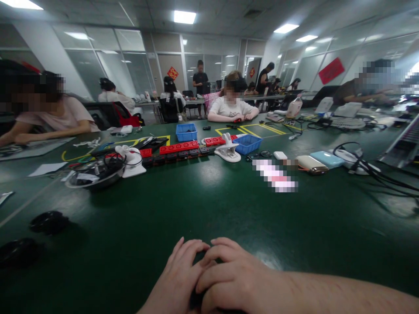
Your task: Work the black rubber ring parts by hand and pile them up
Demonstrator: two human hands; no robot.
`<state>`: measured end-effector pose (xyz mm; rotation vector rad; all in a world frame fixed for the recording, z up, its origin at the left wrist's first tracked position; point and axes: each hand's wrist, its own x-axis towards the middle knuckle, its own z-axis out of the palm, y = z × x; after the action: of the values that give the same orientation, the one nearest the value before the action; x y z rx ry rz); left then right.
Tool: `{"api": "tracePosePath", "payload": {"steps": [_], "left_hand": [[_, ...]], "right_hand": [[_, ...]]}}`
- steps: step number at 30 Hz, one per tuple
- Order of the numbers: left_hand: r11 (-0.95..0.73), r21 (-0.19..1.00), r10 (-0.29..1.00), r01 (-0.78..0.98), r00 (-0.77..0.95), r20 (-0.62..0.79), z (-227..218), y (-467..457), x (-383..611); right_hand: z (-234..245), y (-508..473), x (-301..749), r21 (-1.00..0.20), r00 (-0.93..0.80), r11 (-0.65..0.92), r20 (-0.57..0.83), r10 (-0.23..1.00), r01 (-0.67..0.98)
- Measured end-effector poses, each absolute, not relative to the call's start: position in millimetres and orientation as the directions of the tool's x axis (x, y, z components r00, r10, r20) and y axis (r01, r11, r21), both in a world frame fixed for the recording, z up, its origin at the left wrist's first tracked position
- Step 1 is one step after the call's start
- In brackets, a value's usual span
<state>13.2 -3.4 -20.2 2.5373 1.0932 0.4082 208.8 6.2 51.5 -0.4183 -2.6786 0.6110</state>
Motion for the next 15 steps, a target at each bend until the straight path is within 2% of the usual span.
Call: {"api": "tracePosePath", "payload": {"steps": [3,6,11,15], "left_hand": [[-0.640,0.411,0.745,0.649,0.655,0.124,-22.8,-3.8,13.1],[-0.646,0.420,0.738,0.637,0.661,0.133,-21.1,-5.2,12.8],[-0.623,0.471,0.743,0.624,0.660,0.109,-14.9,-5.8,12.6],[-0.610,0.478,0.755,0.632,0.647,0.108,-15.5,-4.9,12.7]], "right_hand": [[57.7,6.3,210.2,-0.408,-0.917,0.890,0.241,0.318,0.202],[60.3,6.5,212.7,-0.412,-0.917,0.881,0.210,0.340,0.232],[51.4,4.9,212.8,-0.527,-0.747,0.791,0.380,0.545,0.310],[41.6,3.1,209.5,-0.580,-0.651,0.732,0.406,0.641,0.357]]}}
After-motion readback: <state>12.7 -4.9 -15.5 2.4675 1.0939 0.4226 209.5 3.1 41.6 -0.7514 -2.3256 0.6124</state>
